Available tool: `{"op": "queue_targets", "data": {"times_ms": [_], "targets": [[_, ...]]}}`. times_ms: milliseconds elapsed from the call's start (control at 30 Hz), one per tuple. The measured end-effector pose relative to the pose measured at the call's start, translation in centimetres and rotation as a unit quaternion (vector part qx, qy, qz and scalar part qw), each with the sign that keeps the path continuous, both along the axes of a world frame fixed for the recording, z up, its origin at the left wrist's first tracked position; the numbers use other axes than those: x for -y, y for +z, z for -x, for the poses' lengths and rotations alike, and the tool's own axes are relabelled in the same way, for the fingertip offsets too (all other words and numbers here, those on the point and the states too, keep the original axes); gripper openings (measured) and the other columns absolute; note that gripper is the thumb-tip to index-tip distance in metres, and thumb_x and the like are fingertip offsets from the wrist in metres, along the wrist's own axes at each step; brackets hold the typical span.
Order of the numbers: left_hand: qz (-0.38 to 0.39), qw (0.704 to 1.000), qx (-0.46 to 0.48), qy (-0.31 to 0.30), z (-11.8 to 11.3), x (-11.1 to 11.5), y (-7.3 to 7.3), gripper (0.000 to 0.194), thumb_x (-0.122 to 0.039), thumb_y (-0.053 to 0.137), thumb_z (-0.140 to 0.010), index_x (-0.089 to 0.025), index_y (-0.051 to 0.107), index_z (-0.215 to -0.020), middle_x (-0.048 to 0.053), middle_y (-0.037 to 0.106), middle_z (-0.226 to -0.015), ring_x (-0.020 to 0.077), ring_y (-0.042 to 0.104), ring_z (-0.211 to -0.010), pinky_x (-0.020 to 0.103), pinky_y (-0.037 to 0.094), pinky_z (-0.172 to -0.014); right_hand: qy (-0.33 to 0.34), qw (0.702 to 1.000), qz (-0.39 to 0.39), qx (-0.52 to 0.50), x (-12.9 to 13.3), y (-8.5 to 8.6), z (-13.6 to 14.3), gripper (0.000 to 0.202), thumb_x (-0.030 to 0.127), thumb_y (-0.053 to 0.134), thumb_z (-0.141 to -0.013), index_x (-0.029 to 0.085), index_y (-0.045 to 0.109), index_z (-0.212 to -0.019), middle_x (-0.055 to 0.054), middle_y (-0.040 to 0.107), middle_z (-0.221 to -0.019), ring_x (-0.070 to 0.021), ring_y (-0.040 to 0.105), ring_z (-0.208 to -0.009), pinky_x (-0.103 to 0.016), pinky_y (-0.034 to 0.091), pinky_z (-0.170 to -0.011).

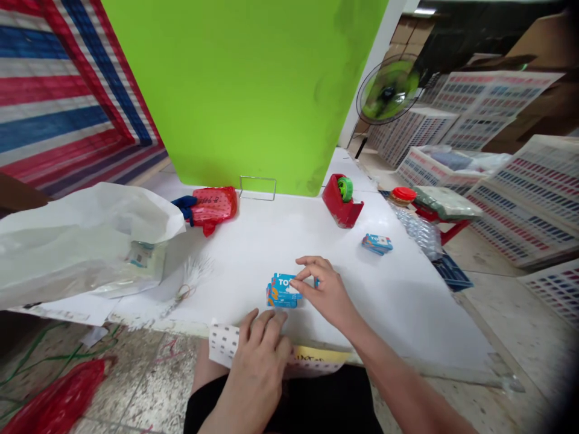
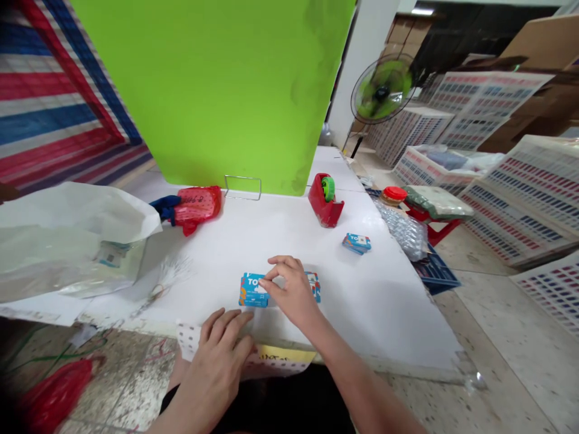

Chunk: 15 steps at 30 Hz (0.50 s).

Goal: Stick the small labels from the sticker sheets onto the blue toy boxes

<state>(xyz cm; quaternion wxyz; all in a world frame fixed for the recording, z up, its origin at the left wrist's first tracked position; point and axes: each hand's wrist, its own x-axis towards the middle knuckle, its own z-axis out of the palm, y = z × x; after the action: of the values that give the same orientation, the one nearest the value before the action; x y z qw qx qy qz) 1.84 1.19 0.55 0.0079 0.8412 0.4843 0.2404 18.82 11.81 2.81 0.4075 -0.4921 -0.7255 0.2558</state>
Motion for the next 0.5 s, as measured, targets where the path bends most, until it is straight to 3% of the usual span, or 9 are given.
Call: {"op": "queue_targets", "data": {"times_ms": [100,200,333,500], "targets": [[0.0,1.0,0.0,0.008,0.1,0.1,-0.3,0.009,-0.013,0.054,-0.083,-0.02,0.057,-0.086,0.003,0.055,-0.121,0.0233,0.044,-0.113,0.046,0.026,-0.106,0.009,0.997,0.05,-0.05,-0.4,-0.5,0.1,0.006,0.023,0.066,-0.074,0.022,0.061,-0.07,-0.003,0.067,-0.091,-0.0191,0.061,-0.087,-0.035,0.045,-0.081],[-0.012,1.0,-0.009,0.022,0.1,-0.2,-0.5,0.009,-0.012,0.053,-0.083,-0.019,0.057,-0.084,0.005,0.053,-0.124,0.0243,0.043,-0.117,0.046,0.028,-0.105,0.023,0.997,0.072,-0.032,-0.6,-1.1,0.5,0.007,0.02,0.065,-0.073,0.021,0.06,-0.068,-0.001,0.067,-0.081,-0.0182,0.061,-0.08,-0.033,0.045,-0.077],[-0.009,0.999,-0.036,0.026,0.2,-0.8,-0.8,0.013,-0.01,0.048,-0.086,-0.019,0.057,-0.087,0.006,0.049,-0.132,0.0237,0.038,-0.127,0.045,0.029,-0.107,0.016,0.999,0.032,0.034,-0.3,-1.5,0.9,0.011,0.016,0.069,-0.069,0.021,0.061,-0.063,-0.004,0.064,-0.088,-0.0208,0.058,-0.089,-0.038,0.042,-0.085],[-0.002,0.998,-0.058,0.008,0.2,-1.3,-1.4,0.012,-0.015,0.047,-0.09,-0.018,0.058,-0.086,0.005,0.041,-0.144,0.0234,0.029,-0.136,0.043,0.027,-0.109,0.015,0.999,0.023,0.026,-0.2,-1.7,0.7,0.008,0.018,0.069,-0.071,0.022,0.064,-0.066,-0.005,0.063,-0.099,-0.0229,0.054,-0.101,-0.041,0.039,-0.09]]}}
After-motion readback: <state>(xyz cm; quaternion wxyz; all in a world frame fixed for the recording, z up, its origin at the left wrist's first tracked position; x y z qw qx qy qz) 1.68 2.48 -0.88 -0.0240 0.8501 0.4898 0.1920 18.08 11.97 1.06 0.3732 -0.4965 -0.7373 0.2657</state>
